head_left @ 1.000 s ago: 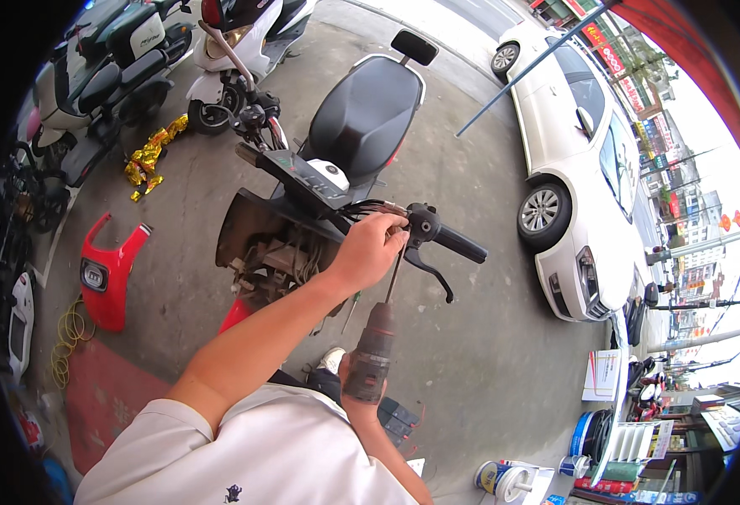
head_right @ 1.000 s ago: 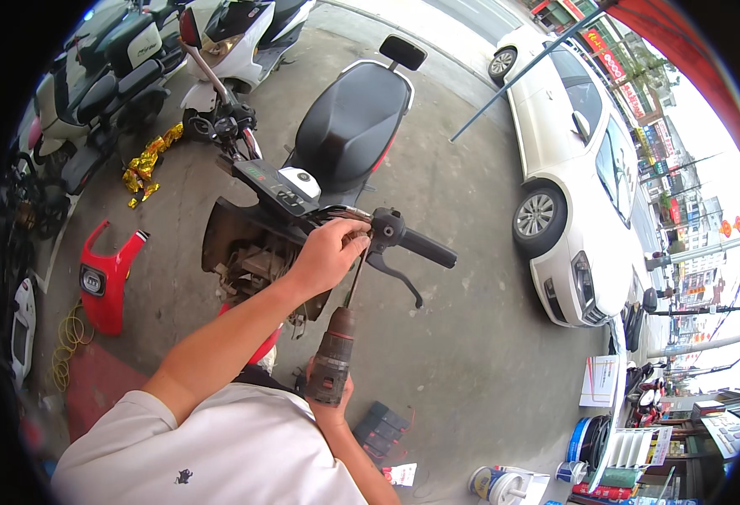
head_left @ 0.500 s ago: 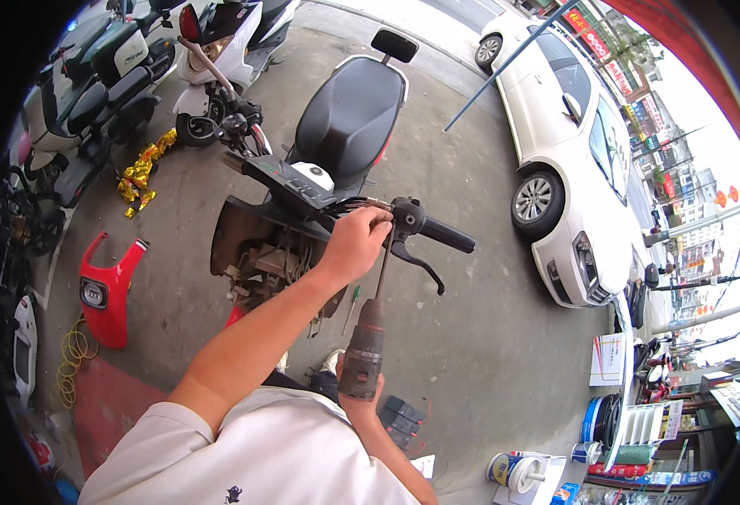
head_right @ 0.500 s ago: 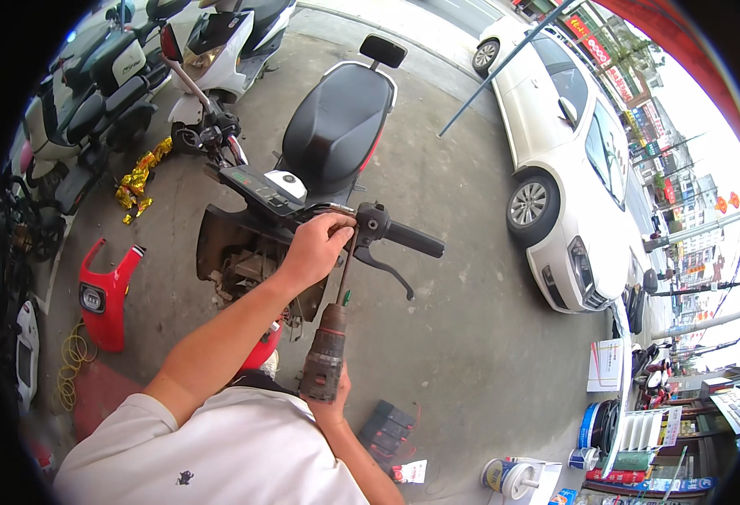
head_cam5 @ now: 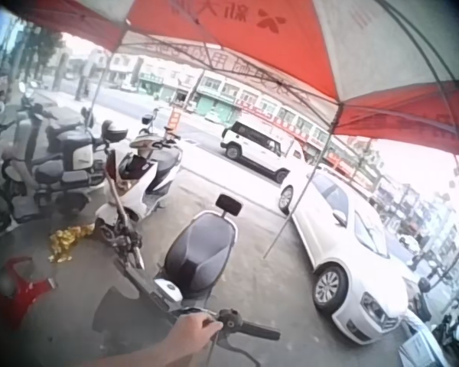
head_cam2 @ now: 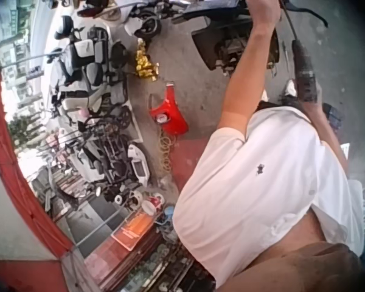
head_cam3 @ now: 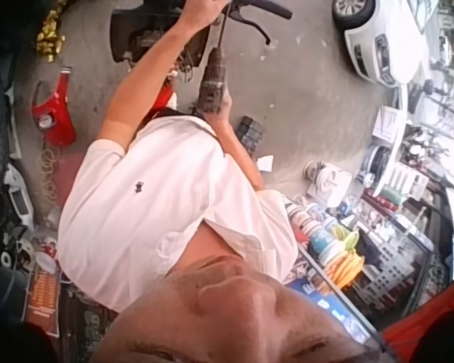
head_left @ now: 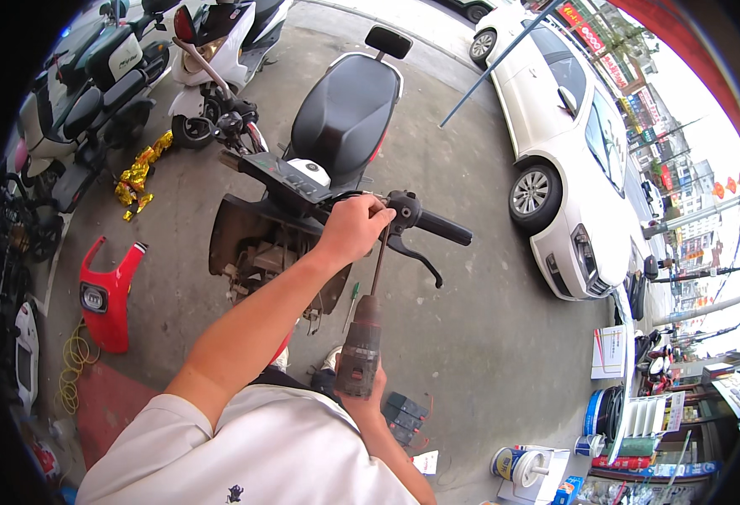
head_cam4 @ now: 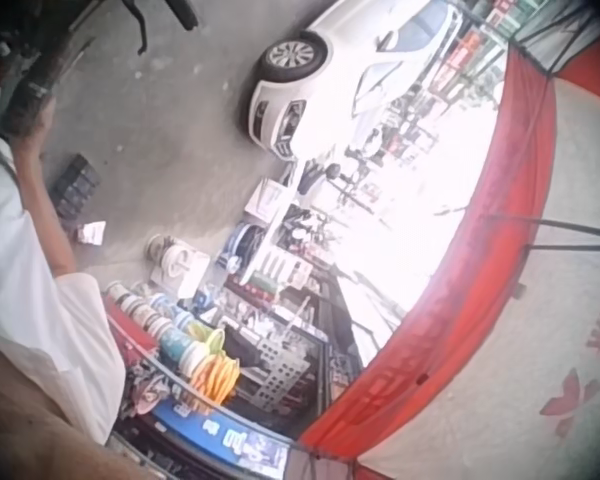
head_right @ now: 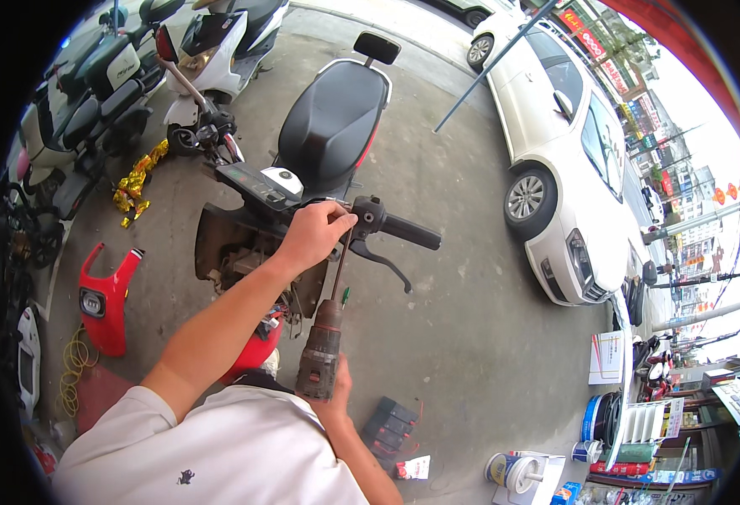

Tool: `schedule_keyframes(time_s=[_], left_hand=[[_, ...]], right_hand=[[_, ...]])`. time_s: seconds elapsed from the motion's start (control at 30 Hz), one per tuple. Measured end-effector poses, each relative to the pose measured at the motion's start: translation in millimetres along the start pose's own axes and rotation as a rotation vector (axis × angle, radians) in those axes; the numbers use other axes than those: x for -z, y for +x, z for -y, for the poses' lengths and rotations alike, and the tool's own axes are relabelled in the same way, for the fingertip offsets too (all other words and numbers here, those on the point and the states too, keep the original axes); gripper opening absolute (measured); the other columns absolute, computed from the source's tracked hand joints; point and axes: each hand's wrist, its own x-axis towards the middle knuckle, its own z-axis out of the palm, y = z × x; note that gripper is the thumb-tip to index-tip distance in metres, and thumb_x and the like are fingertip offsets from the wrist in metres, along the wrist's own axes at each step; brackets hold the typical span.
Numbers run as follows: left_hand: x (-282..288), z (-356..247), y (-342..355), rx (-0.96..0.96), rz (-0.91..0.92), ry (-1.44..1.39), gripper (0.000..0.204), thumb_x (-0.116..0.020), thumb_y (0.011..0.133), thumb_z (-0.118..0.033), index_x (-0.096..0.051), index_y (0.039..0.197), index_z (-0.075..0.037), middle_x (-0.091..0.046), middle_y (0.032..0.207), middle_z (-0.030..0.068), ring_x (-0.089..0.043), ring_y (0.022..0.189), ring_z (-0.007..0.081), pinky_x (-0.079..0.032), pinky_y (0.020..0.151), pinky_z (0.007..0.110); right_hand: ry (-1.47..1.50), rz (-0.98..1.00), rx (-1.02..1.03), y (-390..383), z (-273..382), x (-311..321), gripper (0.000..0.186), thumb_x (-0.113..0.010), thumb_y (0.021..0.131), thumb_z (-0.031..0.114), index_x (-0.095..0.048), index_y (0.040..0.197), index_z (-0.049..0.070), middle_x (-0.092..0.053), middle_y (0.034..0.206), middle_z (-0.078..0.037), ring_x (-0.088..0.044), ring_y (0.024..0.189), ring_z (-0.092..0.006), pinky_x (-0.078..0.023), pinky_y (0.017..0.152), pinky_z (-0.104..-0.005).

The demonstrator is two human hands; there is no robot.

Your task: The person repairs an electric scooter by connecting wires under the handlebar area, testing the dashboard, and using a cordless drill to fasten components. The person also removes and reattaches the right handlebar grip and brake assembly.

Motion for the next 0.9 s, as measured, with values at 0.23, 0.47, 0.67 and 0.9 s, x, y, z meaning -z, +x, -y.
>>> schedule_keyframes(time_s=[0.23,0.47,0.67,0.9], left_hand=[[24.2,5.3,-39.5,0.52,0.041,-0.575,0.019,-0.064,0.089,-0.018,-0.063,0.077,-0.003,-0.058,0.066,0.0011,-0.053,0.056,0.0084,-0.039,0.045,0.022],[2.2,36.4,-63.8,0.633,0.129,-1.025,0.021,-0.052,0.093,-0.011,-0.063,0.105,0.002,-0.063,0.095,0.0064,-0.06,0.079,0.0138,-0.052,0.066,0.028],[-19.9,36.1,-31.9,0.534,0.121,-0.83,0.047,-0.054,0.092,-0.01,-0.047,0.136,0.004,-0.066,0.094,0.0082,-0.059,0.077,0.0136,-0.05,0.07,0.032],[-31.2,26.4,-35.8,0.565,0.161,-0.992,0.048,-0.049,0.092,-0.001,-0.044,0.14,-0.002,-0.066,0.084,0.0072,-0.06,0.074,0.0146,-0.05,0.073,0.03]], right_hand=[[-0.328,0.038,0.137,-37.8,0.9,57.4,0.048,-0.079,0.063,0.006,-0.059,0.107,0.003,-0.063,0.091,-0.011,-0.064,0.084,-0.0259,-0.05,0.076,-0.0355],[-0.365,-0.021,0.157,-27.9,-1.1,50.9,0.042,-0.075,0.061,0.006,-0.059,0.1,0.003,-0.061,0.091,-0.012,-0.06,0.081,-0.0269,-0.049,0.073,-0.0357],[-0.229,-0.113,0.06,0.9,-25.8,15.2,0.045,-0.076,0.064,0.011,-0.06,0.104,0.002,-0.059,0.095,-0.012,-0.059,0.086,-0.0313,-0.048,0.079,-0.0387],[-0.033,-0.146,-0.149,10.2,-16.5,18.6,0.03,-0.066,0.082,0.013,-0.054,0.109,0.006,-0.058,0.095,-0.006,-0.059,0.084,-0.0183,-0.049,0.073,-0.0325]])
